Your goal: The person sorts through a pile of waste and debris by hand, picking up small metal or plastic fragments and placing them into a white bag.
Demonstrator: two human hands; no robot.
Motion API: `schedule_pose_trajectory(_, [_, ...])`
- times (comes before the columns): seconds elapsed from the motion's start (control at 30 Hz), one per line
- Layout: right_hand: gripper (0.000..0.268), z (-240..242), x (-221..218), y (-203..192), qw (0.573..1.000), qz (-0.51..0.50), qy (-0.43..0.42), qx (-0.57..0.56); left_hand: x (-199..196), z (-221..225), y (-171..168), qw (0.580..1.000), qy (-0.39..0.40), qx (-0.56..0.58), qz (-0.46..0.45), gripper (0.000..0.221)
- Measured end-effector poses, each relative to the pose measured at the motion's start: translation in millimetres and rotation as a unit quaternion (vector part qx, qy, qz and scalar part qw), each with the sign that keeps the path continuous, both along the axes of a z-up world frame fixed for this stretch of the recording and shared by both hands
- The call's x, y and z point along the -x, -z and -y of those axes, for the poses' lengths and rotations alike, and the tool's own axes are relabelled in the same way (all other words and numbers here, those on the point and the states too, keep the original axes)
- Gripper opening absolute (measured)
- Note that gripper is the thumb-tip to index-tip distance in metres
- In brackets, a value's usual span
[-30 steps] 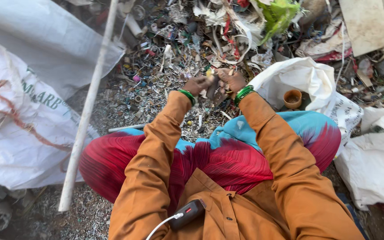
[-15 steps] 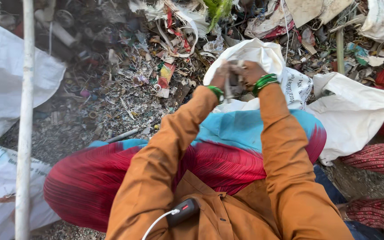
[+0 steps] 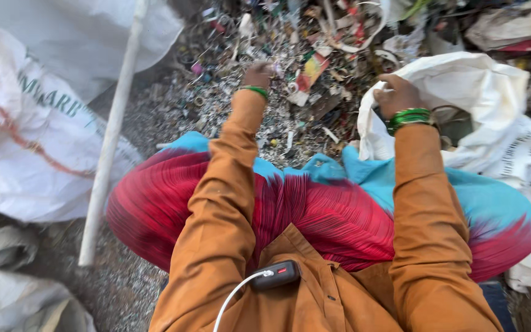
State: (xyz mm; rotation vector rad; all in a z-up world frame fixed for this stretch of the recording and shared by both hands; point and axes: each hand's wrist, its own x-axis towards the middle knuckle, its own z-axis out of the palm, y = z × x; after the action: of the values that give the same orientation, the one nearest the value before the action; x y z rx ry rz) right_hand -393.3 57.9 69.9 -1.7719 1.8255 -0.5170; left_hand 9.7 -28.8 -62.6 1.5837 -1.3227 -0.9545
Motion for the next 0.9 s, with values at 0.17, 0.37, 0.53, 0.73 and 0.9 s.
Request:
schedule_pose_trajectory(0.17, [0.054,6.5,-139.4,18.5,0.985,-0.169,0.009,-0.044,-183.5,-99.3,16.1,0.904,-0.188,-0.283,0.26,0.027])
schedule_pose_trajectory(0.37, [0.042,-10.1,-227.3,76.6,0.909,-0.393,-0.061,-0.127,-196.6,-183.6,33.2,0.774,0.079,-0.387,0.495,0.043])
schedule_pose_trajectory(0.53, [0.053,-24.0,-242.2,96.7,0.909,-0.296,-0.192,-0.222,-167.4,-192.4,57.3,0.765,0.132,-0.35,0.524,0.036])
schedule_pose_trajectory(0.73, [0.054,-25.9,-251.5,96.5,0.88,-0.282,-0.25,-0.29,-162.7,-178.8,67.3,0.708,0.209,-0.3,0.605,0.029])
schedule_pose_trajectory(0.9, [0.057,-37.1,-272.7,109.9,0.904,-0.214,-0.312,-0.197,-136.0,-161.2,54.4,0.777,0.238,-0.262,0.52,0.031])
